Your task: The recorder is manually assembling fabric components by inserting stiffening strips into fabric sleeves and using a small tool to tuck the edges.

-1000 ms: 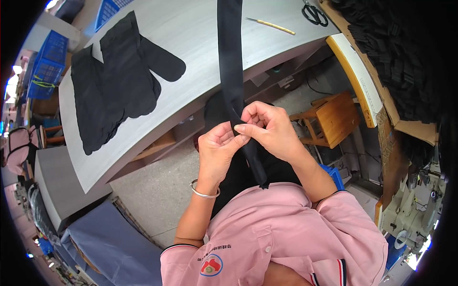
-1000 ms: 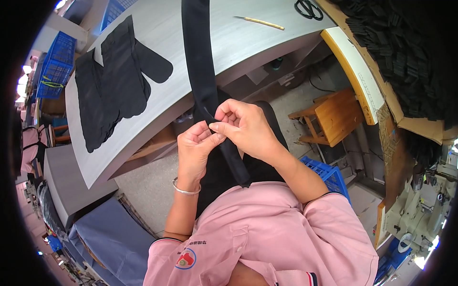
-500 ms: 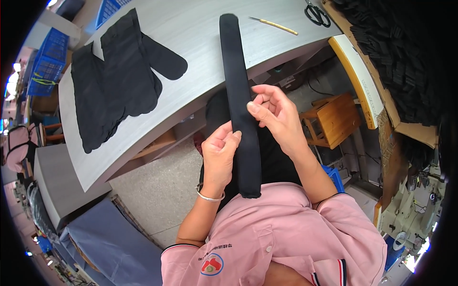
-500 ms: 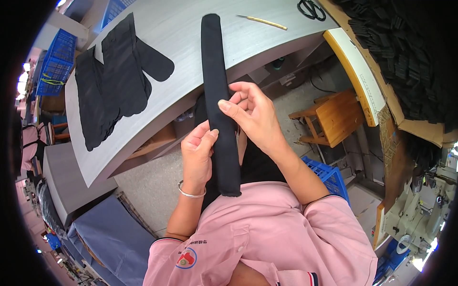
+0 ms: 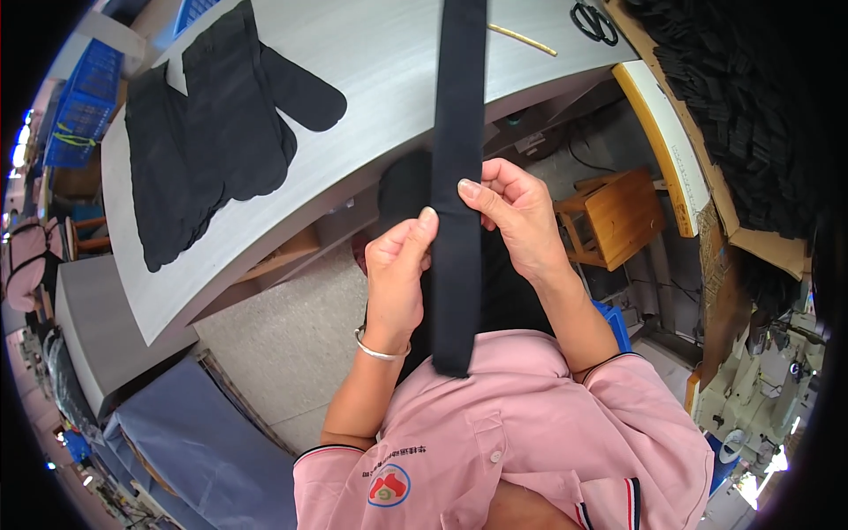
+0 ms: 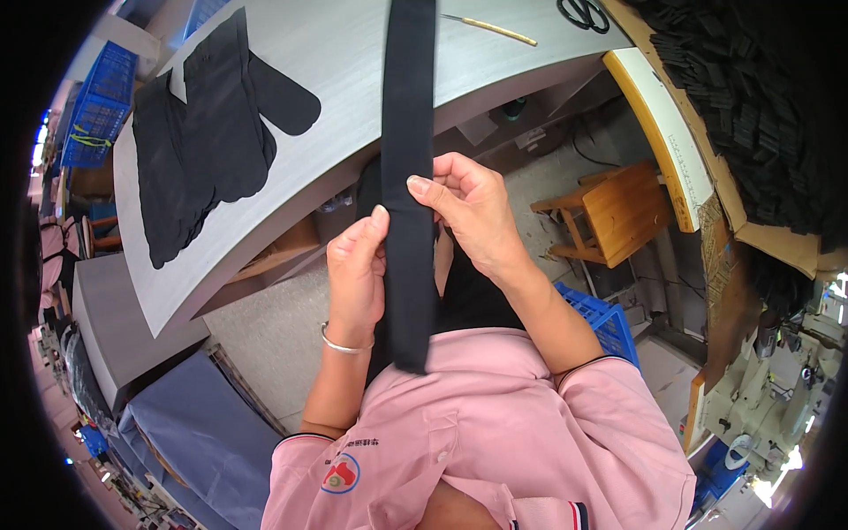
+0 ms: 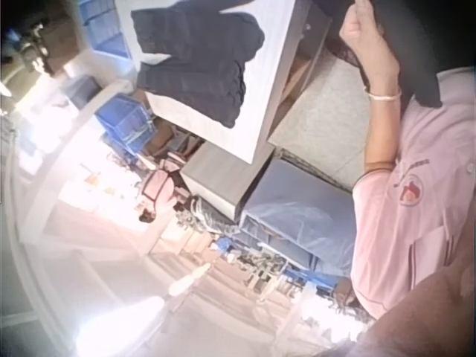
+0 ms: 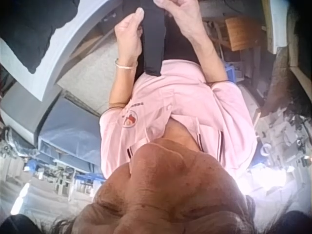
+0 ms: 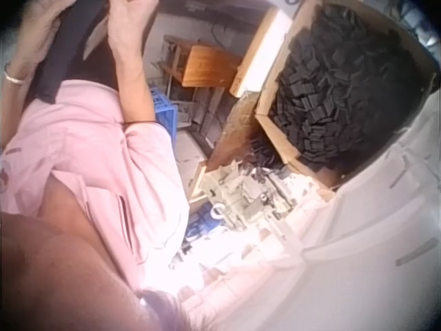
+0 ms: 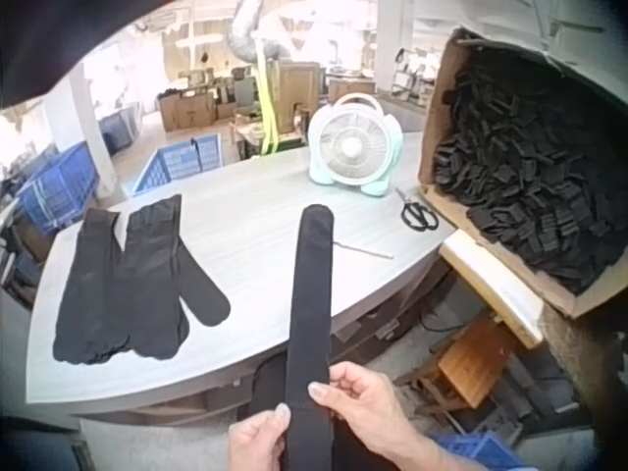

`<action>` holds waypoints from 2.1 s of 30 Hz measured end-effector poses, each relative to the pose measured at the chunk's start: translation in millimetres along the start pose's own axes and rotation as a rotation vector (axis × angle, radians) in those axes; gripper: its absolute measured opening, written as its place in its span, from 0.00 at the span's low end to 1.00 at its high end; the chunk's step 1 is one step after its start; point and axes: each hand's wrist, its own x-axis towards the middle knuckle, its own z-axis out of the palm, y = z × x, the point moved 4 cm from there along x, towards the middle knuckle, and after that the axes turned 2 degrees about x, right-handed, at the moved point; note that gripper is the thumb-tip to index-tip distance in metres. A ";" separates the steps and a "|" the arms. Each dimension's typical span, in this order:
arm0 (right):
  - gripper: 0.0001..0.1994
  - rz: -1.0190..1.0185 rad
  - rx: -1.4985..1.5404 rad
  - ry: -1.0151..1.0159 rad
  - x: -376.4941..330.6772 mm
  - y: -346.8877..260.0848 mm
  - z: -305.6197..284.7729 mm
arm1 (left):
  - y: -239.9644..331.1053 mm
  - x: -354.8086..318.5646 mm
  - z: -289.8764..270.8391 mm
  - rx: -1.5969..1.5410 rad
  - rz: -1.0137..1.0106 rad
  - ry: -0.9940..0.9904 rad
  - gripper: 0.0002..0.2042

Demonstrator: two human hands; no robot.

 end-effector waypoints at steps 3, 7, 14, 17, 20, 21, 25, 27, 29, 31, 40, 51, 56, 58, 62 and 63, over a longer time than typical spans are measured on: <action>0.07 0.015 0.044 0.022 -0.9 3.2 1.7 | -5.8 1.0 2.0 -0.241 -0.142 0.022 0.10; 0.07 -0.039 0.047 0.110 -1.1 3.5 -2.4 | -6.0 -8.6 3.6 -0.147 -0.124 0.082 0.08; 0.11 0.147 0.083 -0.100 0.7 11.6 -5.4 | -7.0 -11.9 -2.9 -0.013 -0.086 0.004 0.09; 0.11 0.225 0.203 -0.192 -0.2 18.2 -1.4 | -7.0 -7.9 -5.1 -0.059 -0.073 0.022 0.09; 0.09 0.072 0.052 -0.114 5.8 18.4 -2.6 | -9.1 -8.9 -3.6 -0.096 -0.087 0.054 0.09; 0.09 0.065 0.057 -0.131 6.5 19.1 -1.2 | -10.0 -10.1 -3.0 -0.115 -0.083 0.078 0.10; 0.05 -0.050 -0.091 0.069 13.3 16.1 -3.2 | -22.1 -14.6 9.3 0.013 -0.244 -0.085 0.09; 0.05 0.010 -0.131 0.132 23.1 16.0 -2.9 | -19.4 -2.1 5.6 -0.009 -0.193 -0.110 0.09; 0.06 -0.168 -0.250 0.164 32.3 5.6 -0.6 | -17.6 17.1 2.8 -0.047 -0.135 -0.118 0.11; 0.17 -0.493 -0.515 0.225 39.3 -9.5 2.8 | -21.0 42.7 1.5 -0.048 -0.157 -0.107 0.11; 0.24 -0.707 -1.331 -0.152 137.7 8.4 19.5 | -32.1 80.2 -0.6 -0.086 -0.133 -0.049 0.09; 0.23 -0.769 -1.411 0.107 265.9 9.8 33.7 | -56.5 40.2 13.4 0.221 -0.153 -0.032 0.08; 0.20 -0.856 -1.382 0.125 263.2 6.8 31.7 | -57.0 38.5 17.3 0.082 -0.158 -0.065 0.10; 0.17 -0.847 -1.100 0.076 255.7 -0.8 27.0 | -52.2 41.0 15.9 -0.083 -0.193 -0.074 0.12; 0.12 -0.707 -0.796 0.062 202.9 -7.4 19.0 | -34.9 43.1 6.8 -0.089 -0.098 -0.027 0.17; 0.11 -0.703 -0.765 0.082 180.3 -6.7 20.2 | -34.0 41.9 5.4 -0.072 -0.125 -0.027 0.17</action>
